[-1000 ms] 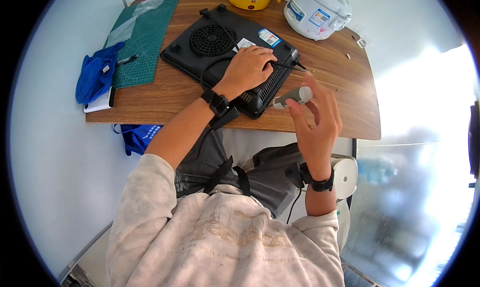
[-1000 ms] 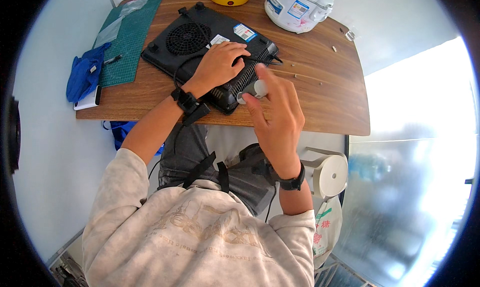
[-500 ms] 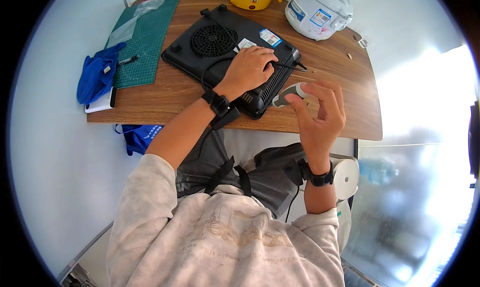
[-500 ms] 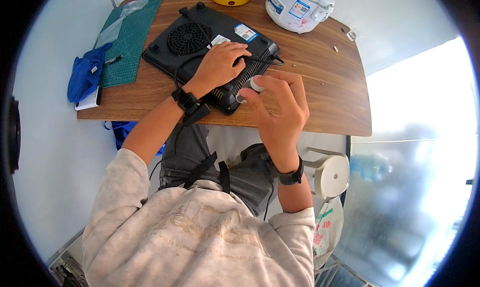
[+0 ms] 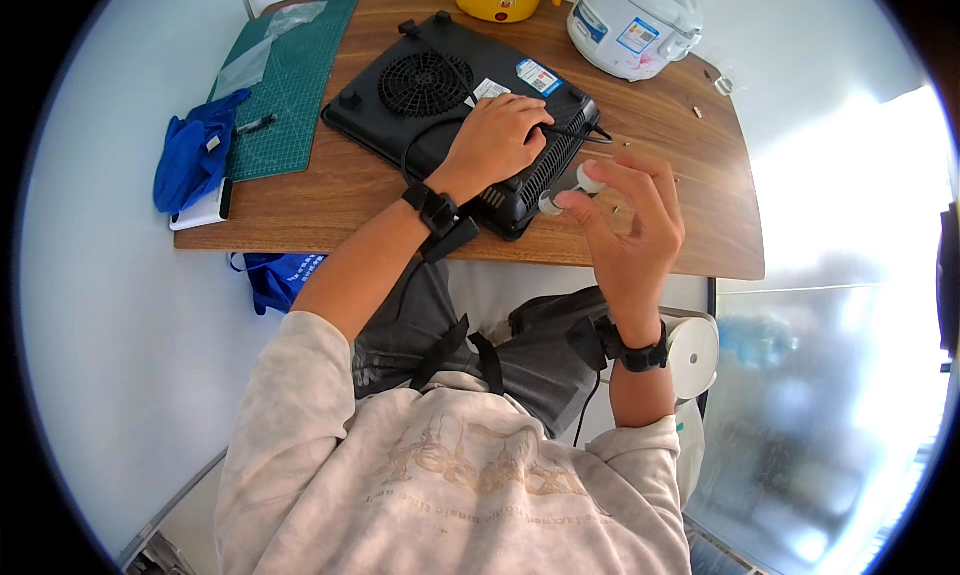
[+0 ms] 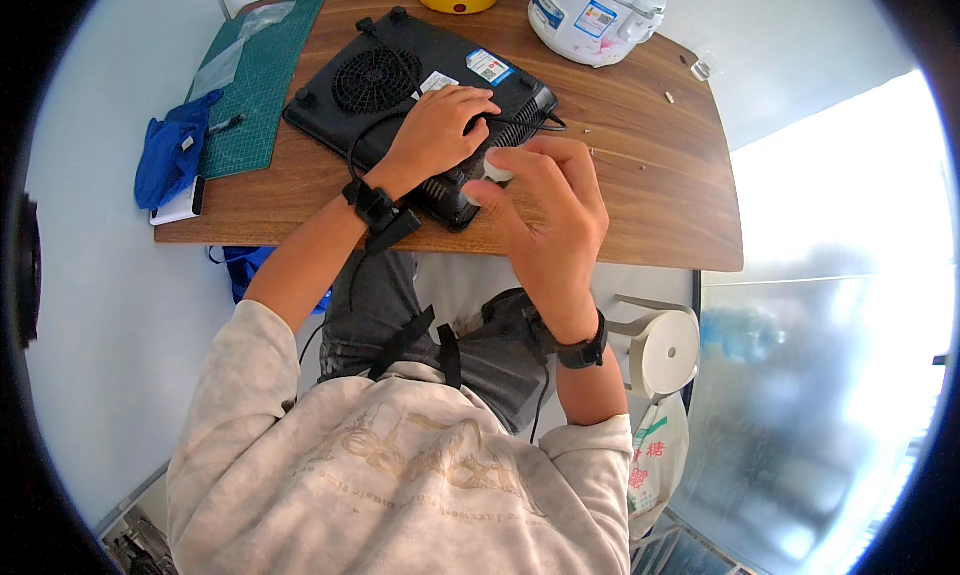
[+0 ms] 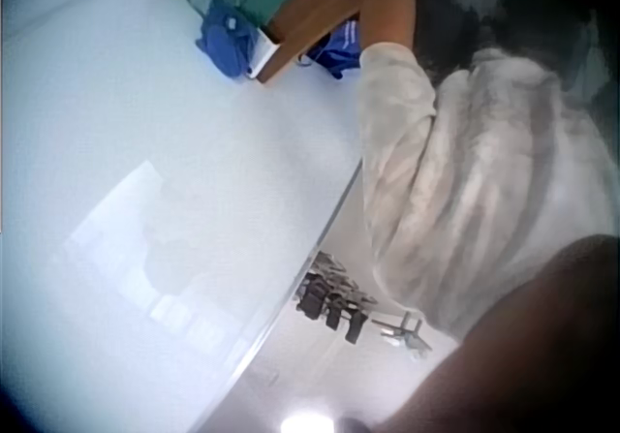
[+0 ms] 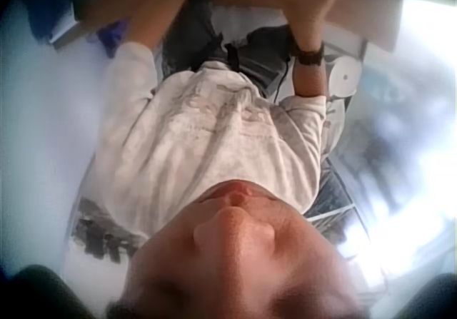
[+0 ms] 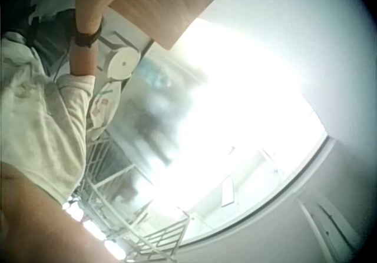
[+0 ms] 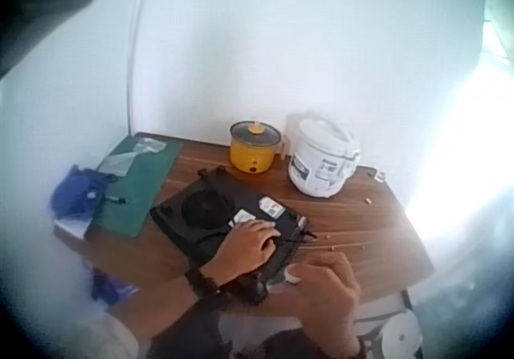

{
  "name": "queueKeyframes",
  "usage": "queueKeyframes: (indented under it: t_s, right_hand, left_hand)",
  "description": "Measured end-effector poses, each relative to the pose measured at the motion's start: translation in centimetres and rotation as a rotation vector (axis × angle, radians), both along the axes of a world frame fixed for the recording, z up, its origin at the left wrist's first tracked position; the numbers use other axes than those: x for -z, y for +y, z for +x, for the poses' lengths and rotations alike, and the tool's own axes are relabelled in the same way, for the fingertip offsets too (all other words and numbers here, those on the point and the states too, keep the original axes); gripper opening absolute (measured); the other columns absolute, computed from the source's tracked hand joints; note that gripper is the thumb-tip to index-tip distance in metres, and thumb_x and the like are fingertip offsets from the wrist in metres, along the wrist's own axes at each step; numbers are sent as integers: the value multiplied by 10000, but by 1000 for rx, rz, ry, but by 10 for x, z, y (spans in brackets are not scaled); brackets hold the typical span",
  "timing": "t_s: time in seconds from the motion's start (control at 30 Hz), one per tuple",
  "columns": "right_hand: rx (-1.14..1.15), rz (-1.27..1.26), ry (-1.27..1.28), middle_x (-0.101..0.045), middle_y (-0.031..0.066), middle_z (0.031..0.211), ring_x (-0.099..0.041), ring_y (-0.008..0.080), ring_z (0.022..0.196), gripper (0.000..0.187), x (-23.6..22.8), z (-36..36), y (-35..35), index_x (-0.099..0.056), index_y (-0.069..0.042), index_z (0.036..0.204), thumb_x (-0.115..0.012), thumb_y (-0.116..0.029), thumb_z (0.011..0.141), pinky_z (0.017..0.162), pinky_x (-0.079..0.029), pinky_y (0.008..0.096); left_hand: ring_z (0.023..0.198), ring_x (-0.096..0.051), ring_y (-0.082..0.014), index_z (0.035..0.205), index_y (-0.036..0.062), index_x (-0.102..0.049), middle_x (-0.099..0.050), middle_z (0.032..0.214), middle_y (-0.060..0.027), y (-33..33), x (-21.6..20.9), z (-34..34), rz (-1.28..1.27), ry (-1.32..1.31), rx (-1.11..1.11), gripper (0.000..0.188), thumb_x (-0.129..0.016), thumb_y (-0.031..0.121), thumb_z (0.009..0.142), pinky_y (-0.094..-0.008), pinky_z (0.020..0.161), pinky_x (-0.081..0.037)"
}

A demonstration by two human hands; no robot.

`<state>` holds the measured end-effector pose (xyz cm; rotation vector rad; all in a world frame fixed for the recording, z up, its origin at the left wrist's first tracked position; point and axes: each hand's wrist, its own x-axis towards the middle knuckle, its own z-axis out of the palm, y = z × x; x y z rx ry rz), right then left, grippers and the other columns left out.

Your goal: The person uses a screwdriver to remove multiple screws from the bottom of a black portable electric stove. After removing all screws, the person flips the unit over and separates the top cover to reveal the internal fan and circuit board.

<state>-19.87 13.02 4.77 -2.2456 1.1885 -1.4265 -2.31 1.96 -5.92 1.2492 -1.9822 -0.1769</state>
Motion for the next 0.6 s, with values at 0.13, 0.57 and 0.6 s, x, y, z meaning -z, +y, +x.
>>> queueKeyframes:
  t_s: [0.13, 0.57, 0.6]
  right_hand:
    - [-29, 4, -51, -717, 104, 1102, -706, 259, 978, 365, -1, 2, -1, -733, -58, 1096, -849, -5, 753, 863, -554, 337]
    - [-73, 32, 23, -724, 94, 1132, -720, 253, 978, 259, -6, 3, 4, -754, -56, 1013, -827, -12, 768, 828, -563, 331]
    - [-76, 54, 5, -723, 93, 1135, -721, 251, 976, 244, -6, 2, 4, -757, -55, 1001, -828, -15, 772, 821, -564, 329]
  left_hand:
    - [1232, -603, -288, 1116, 91, -758, -675, 1327, -94, 0, 2, 0, 4, -6, -6, 256, -602, 200, 944, -437, 1081, -451]
    - [1244, -599, -286, 1121, 93, -758, -676, 1329, -88, 2, -2, -1, 12, 1, -3, 257, -599, 199, 949, -432, 1094, -444]
    - [1243, -600, -286, 1120, 93, -758, -677, 1327, -88, 2, -1, -1, 2, -4, -4, 257, -599, 199, 948, -432, 1093, -445]
